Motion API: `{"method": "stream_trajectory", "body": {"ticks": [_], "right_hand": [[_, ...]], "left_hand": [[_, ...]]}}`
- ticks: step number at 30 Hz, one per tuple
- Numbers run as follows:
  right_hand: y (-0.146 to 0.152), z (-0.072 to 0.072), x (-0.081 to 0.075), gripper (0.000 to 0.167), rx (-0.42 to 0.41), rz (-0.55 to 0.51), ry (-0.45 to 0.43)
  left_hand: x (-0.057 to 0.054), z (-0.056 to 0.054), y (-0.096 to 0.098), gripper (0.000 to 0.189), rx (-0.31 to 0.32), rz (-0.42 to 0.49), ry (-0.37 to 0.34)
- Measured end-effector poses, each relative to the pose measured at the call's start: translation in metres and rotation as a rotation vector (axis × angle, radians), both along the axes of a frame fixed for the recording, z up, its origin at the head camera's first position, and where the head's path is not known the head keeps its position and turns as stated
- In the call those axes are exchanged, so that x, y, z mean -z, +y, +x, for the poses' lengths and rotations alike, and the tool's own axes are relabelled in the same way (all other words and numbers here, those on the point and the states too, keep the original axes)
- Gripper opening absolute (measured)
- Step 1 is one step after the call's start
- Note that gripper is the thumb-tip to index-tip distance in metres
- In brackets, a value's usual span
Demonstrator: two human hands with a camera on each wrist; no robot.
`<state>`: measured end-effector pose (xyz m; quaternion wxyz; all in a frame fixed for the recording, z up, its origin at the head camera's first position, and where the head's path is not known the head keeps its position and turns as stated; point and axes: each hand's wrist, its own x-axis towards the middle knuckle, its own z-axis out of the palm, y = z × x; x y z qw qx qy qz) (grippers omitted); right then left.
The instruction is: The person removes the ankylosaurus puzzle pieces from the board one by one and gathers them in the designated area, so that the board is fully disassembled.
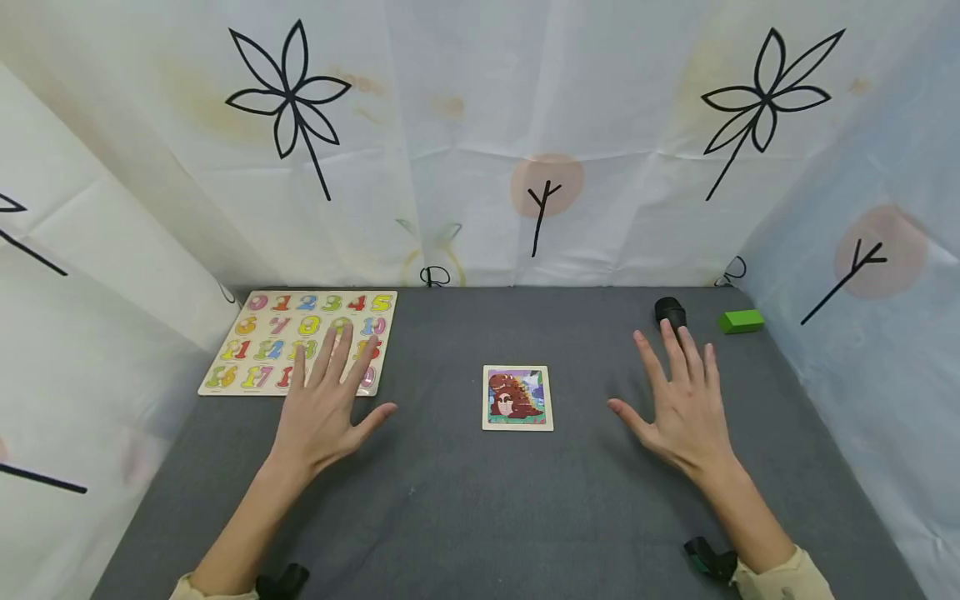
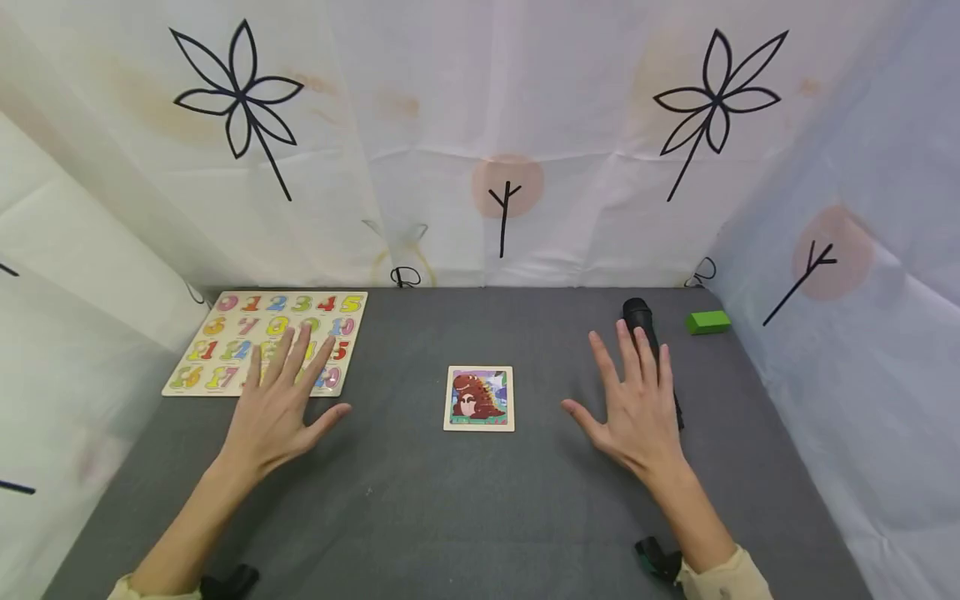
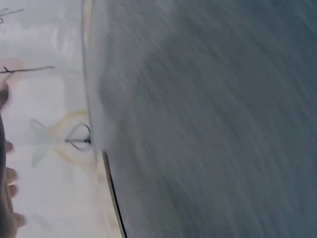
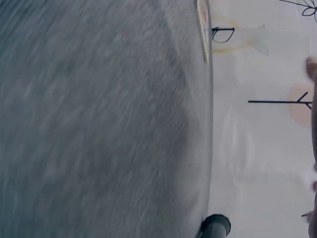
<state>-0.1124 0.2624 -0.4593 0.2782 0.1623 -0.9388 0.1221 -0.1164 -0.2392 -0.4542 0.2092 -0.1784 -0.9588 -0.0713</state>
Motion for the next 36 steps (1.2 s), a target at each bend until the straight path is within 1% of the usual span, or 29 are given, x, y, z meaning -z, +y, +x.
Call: {"method": "stream_trajectory", "body": {"ticks": [3,5,7,10,13,15,18,20,23,26,30,33,36], "right_hand": [[-0.011,-0.002,0.002,0.096,-0.057,-0.061,-0.025],[-0.021,-0.003,0.004,0.086,-0.117,-0.13,-0.081],[-0.035,-0.005,0.006,0.078,-0.189,-0.235,-0.17],[-0.059,-0.01,0.007,0.069,-0.285,-0.41,-0.337],[-0.08,-0.021,0.009,0.055,-0.347,-0.555,-0.5],[-0.093,-0.03,0.01,0.046,-0.368,-0.607,-0.584],[-0.108,-0.047,0.012,0.037,-0.402,-0.616,-0.67],[-0.116,-0.058,0.014,0.034,-0.431,-0.583,-0.695],[-0.128,-0.074,0.018,0.032,-0.471,-0.546,-0.729],[-0.135,-0.086,0.024,0.03,-0.478,-0.511,-0.744],[-0.139,-0.097,0.027,0.028,-0.466,-0.451,-0.773],[-0.141,-0.102,0.027,0.028,-0.464,-0.402,-0.79],[-0.141,-0.106,0.027,0.028,-0.47,-0.376,-0.8]], "left_hand": [[-0.003,0.001,0.016,0.085,0.032,0.086,-0.062],[-0.004,0.004,0.029,0.074,0.062,0.132,-0.114],[-0.003,0.006,0.045,0.061,0.084,0.162,-0.167],[0.0,0.01,0.068,0.048,0.102,0.194,-0.247],[0.004,0.013,0.09,0.044,0.118,0.222,-0.33],[0.008,0.014,0.102,0.045,0.137,0.226,-0.39],[0.016,0.016,0.117,0.051,0.181,0.217,-0.465],[0.022,0.018,0.124,0.056,0.209,0.209,-0.499],[0.029,0.021,0.13,0.06,0.235,0.201,-0.517],[0.034,0.023,0.132,0.061,0.243,0.208,-0.517],[0.035,0.025,0.133,0.063,0.248,0.225,-0.527],[0.034,0.024,0.133,0.064,0.25,0.229,-0.544],[0.034,0.023,0.133,0.064,0.254,0.235,-0.557]]}}
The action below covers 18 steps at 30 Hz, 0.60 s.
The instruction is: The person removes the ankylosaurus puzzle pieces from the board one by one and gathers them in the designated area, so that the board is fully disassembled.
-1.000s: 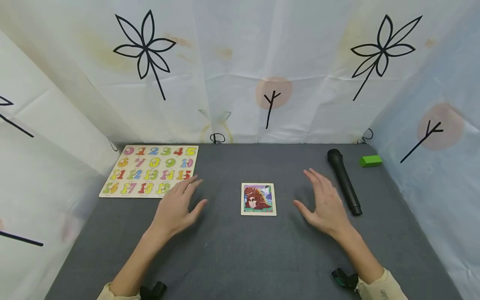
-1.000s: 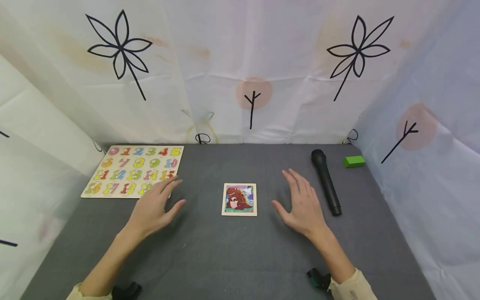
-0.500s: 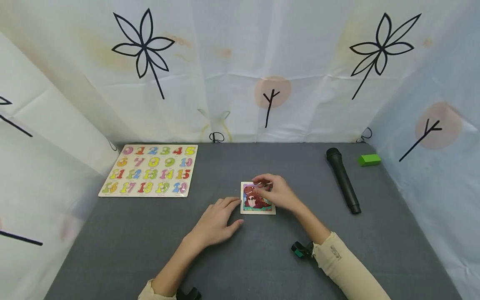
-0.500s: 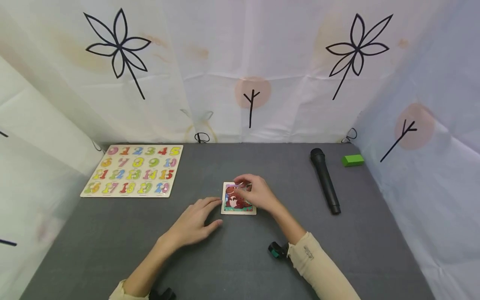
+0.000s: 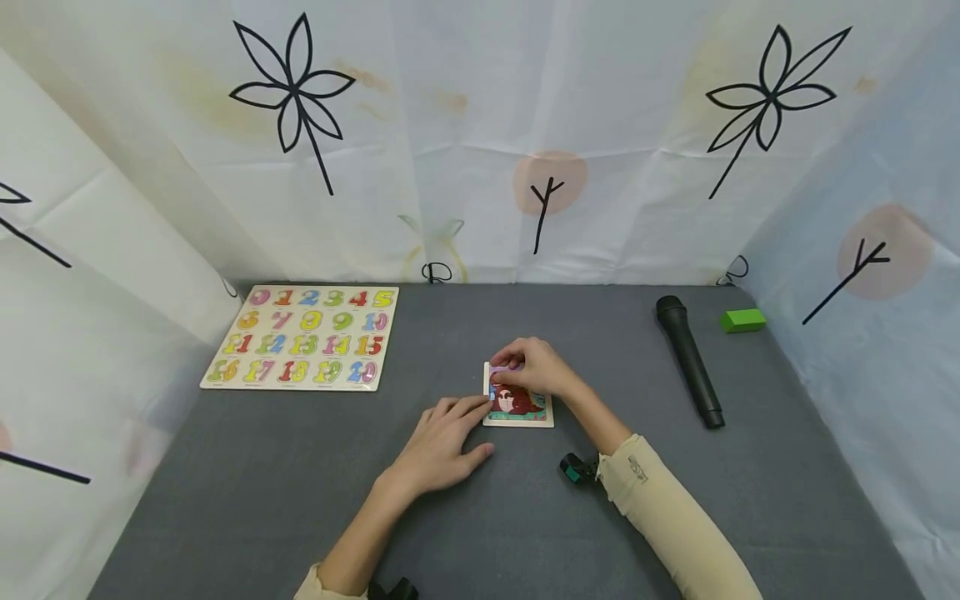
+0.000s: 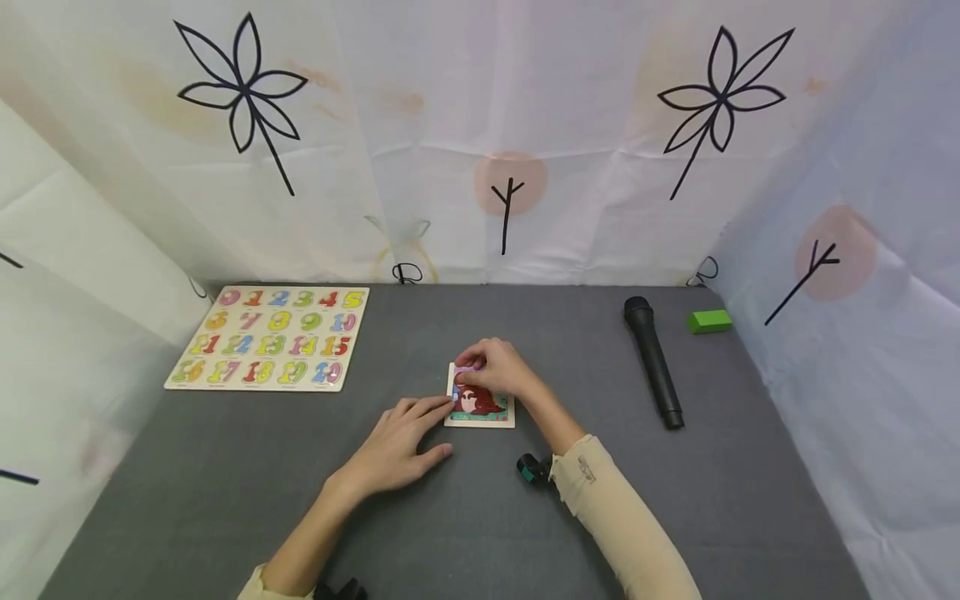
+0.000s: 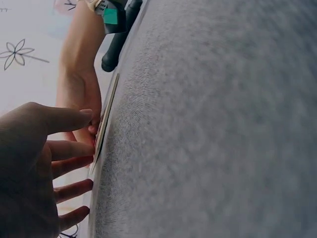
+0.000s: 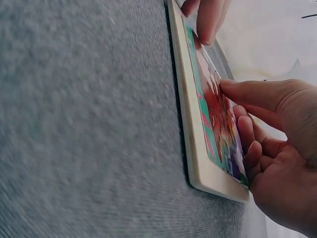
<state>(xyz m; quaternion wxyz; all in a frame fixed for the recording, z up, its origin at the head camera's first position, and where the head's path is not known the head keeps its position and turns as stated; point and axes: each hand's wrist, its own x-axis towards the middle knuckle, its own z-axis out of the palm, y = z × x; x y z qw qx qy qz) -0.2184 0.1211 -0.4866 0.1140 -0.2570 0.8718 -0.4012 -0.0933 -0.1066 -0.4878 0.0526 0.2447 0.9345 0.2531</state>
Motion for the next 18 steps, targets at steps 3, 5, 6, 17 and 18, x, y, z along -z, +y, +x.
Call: {"method": "stream_trajectory", "body": {"ticks": [3,5,6,17,18], "right_hand": [[0.001,-0.003,-0.001,0.027,-0.011,0.02,-0.004],[0.002,-0.005,-0.002,0.026,-0.015,0.021,-0.024],[0.002,-0.006,-0.003,0.025,-0.017,0.021,-0.038],[-0.004,-0.016,-0.012,0.022,-0.047,0.056,-0.139],[-0.004,-0.017,-0.013,0.021,-0.045,0.061,-0.143]], "left_hand": [[0.0,-0.001,-0.001,0.063,0.01,0.011,-0.012],[0.0,-0.002,-0.001,0.062,0.022,0.017,-0.019],[0.0,-0.002,-0.001,0.063,0.028,0.016,-0.025],[0.0,0.002,0.001,0.066,0.059,-0.054,-0.01],[0.0,0.002,0.002,0.067,0.057,-0.058,-0.012]]}}
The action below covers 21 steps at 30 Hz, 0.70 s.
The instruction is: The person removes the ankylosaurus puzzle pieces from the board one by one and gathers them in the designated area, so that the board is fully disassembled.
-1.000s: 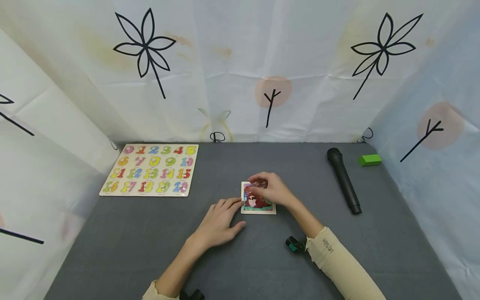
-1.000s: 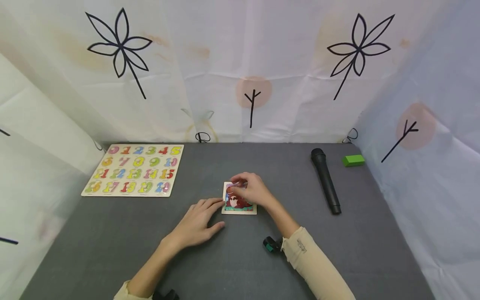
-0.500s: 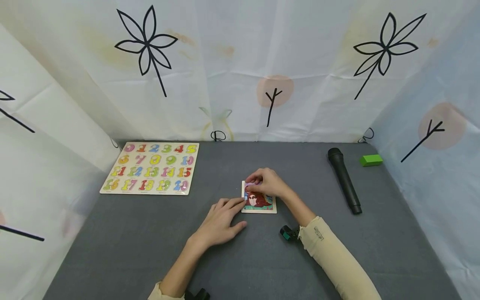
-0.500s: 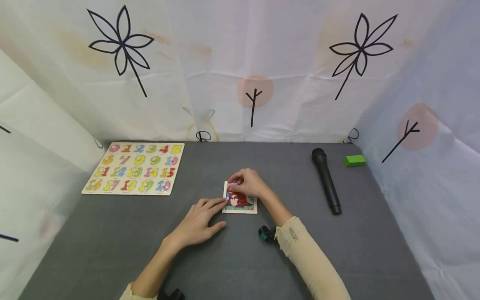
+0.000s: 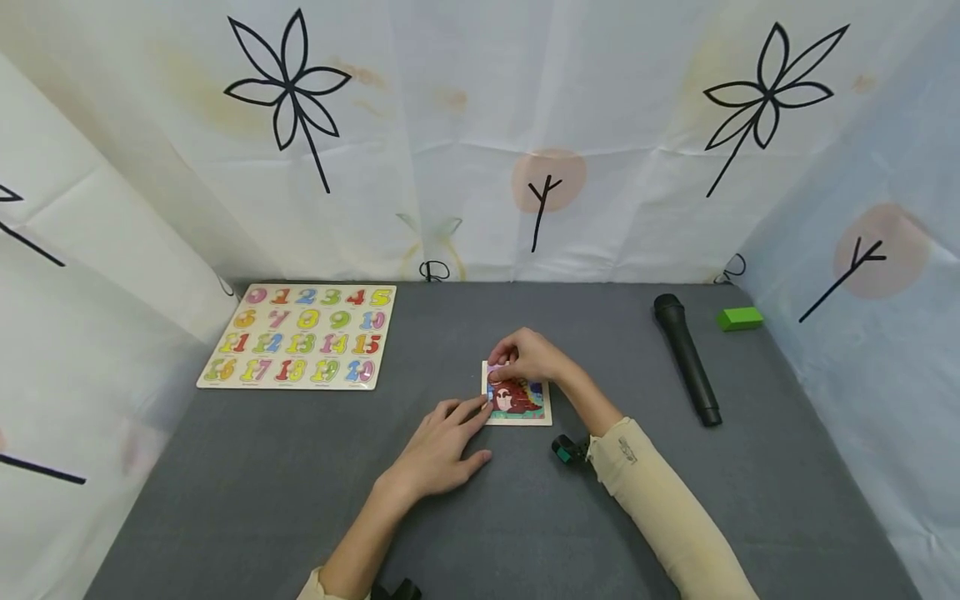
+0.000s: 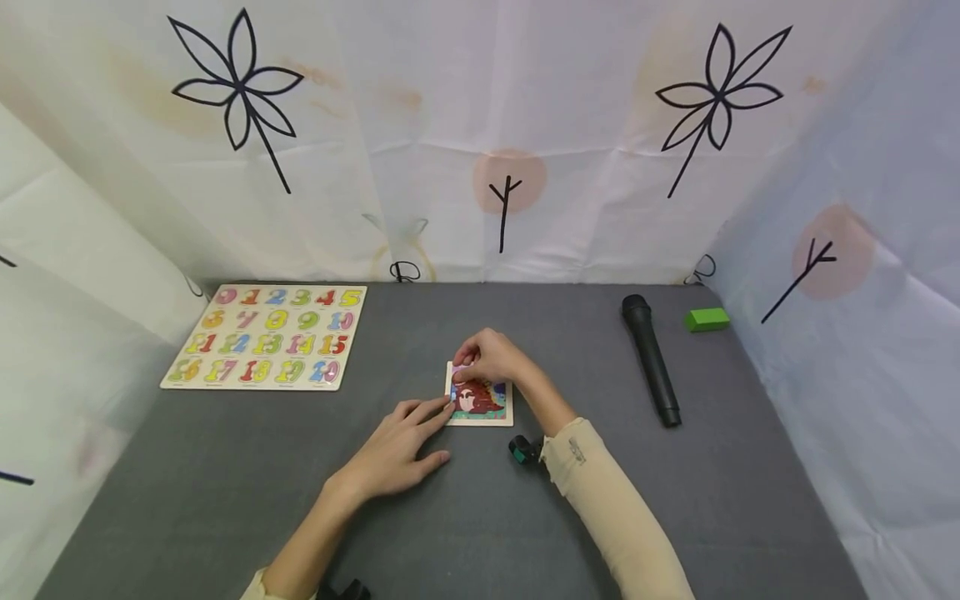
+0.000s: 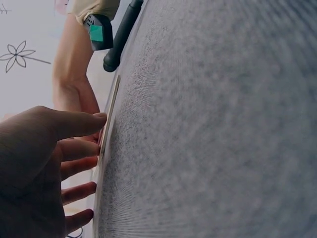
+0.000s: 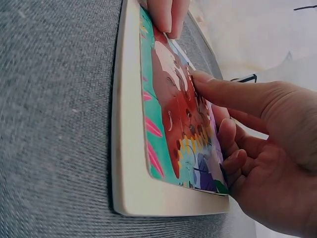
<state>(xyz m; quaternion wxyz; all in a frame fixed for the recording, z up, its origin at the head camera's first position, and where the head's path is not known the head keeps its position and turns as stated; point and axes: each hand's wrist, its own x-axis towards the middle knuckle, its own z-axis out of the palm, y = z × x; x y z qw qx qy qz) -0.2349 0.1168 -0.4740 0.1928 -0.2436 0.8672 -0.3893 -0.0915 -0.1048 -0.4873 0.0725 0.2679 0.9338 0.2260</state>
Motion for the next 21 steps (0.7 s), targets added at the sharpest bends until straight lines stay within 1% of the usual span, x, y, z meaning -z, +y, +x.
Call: {"method": "stream_trajectory", "body": {"ticks": [4,9,18,21], "right_hand": [[-0.001,-0.001,-0.002,0.019,0.0,0.015,-0.016],[-0.002,-0.002,-0.004,0.019,-0.027,0.026,-0.035],[0.001,-0.007,-0.003,0.014,-0.115,0.029,0.008],[0.0,-0.007,-0.004,0.014,-0.125,0.02,0.02]], "left_hand": [[-0.001,0.0,0.003,0.071,-0.005,0.008,-0.022],[-0.002,0.0,0.004,0.074,-0.013,0.015,-0.05],[-0.004,0.002,0.01,0.074,-0.041,-0.028,-0.049],[-0.005,0.002,0.011,0.073,-0.051,-0.037,-0.049]]}}
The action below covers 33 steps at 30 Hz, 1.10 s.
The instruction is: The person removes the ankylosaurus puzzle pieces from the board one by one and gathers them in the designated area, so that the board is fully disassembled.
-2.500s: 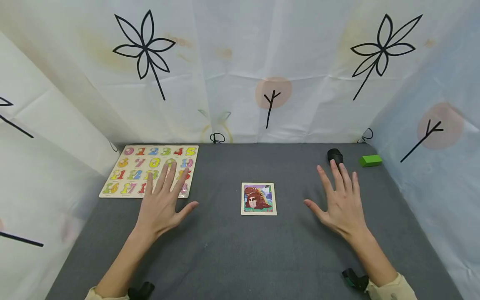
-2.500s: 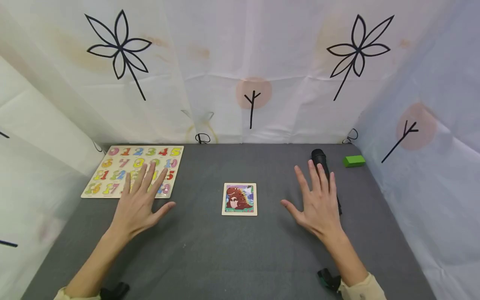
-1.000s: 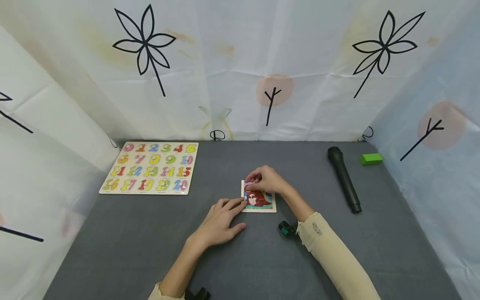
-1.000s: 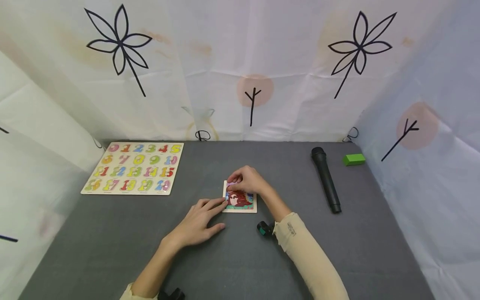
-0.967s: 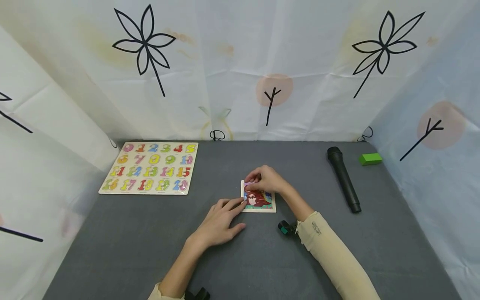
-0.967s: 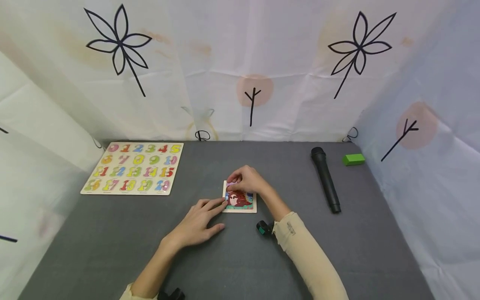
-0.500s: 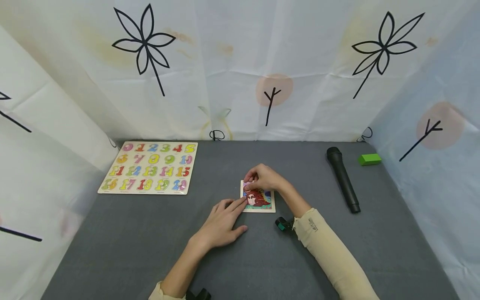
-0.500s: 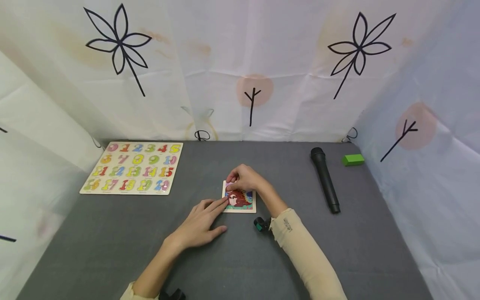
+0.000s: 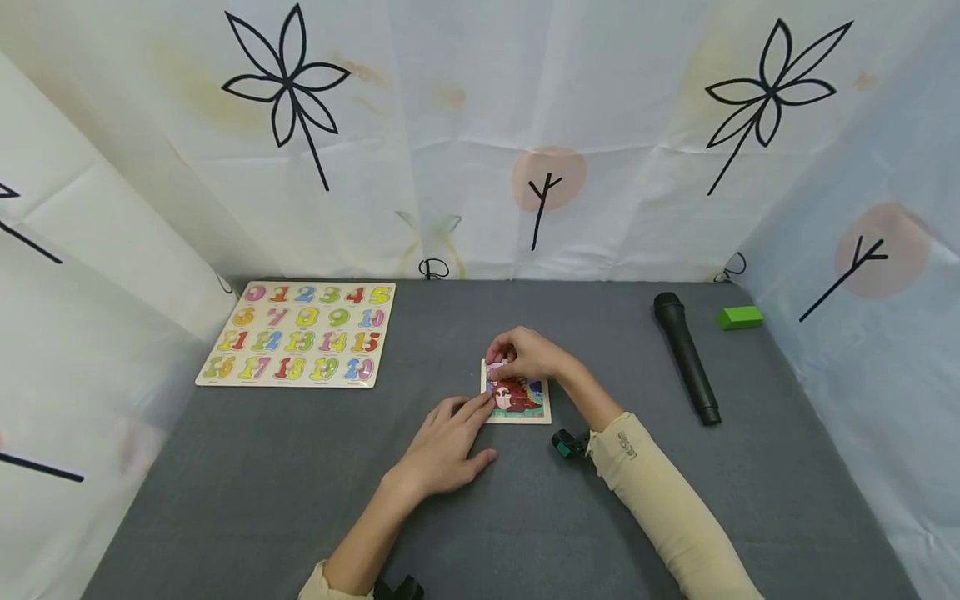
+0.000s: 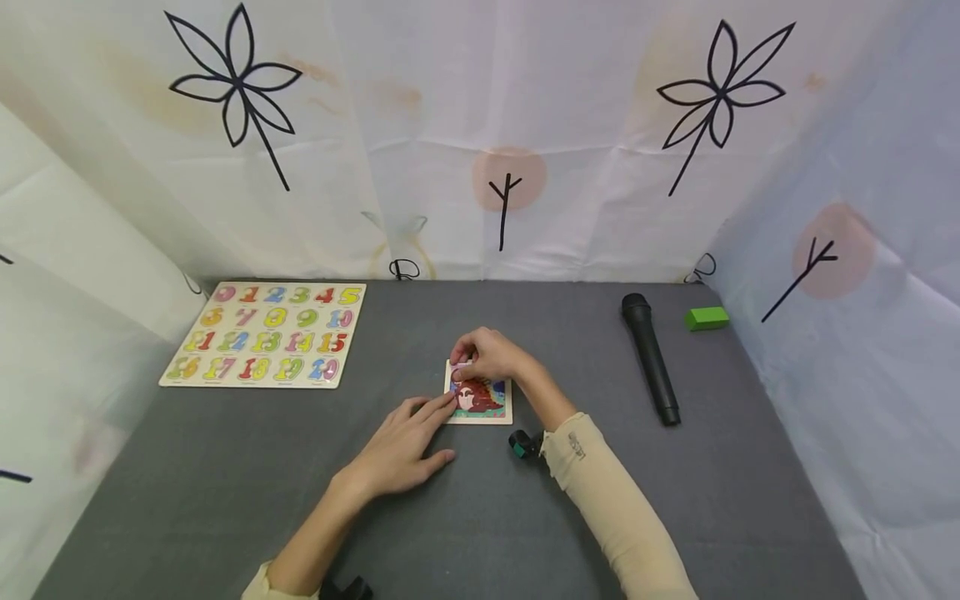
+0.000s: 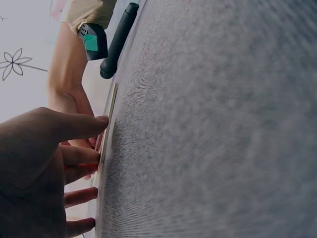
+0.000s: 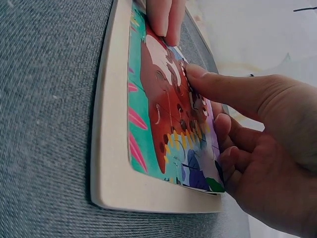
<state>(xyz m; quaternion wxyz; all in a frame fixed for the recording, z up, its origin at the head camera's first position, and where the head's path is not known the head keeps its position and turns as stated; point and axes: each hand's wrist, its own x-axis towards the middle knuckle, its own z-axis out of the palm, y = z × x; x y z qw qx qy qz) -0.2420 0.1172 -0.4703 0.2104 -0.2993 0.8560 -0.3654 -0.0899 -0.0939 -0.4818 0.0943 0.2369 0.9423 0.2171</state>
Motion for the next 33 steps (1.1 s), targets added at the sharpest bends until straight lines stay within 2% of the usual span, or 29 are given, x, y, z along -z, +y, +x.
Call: {"method": "stream_trajectory", "body": {"ticks": [8,12,21,26,33], "right_hand": [[-0.0015,0.0008,-0.0024,0.028,0.035,0.05,0.04],[-0.0015,0.001,-0.0029,0.022,0.046,0.062,0.048],[-0.0009,-0.0002,-0.0059,0.022,-0.018,0.074,-0.013],[-0.0001,-0.0015,-0.0049,0.014,-0.043,0.037,-0.053],[0.0079,-0.0029,0.0009,0.011,-0.045,-0.076,-0.111]], "left_hand": [[-0.0003,-0.0051,0.0001,0.066,-0.009,0.015,-0.013],[-0.0006,-0.0053,0.001,0.066,-0.005,0.007,-0.018],[-0.0007,-0.0029,0.0023,0.066,-0.015,-0.014,-0.014],[-0.002,-0.0024,0.0014,0.065,-0.014,-0.016,-0.014],[-0.0016,-0.0038,0.0004,0.066,-0.008,-0.006,-0.017]]}}
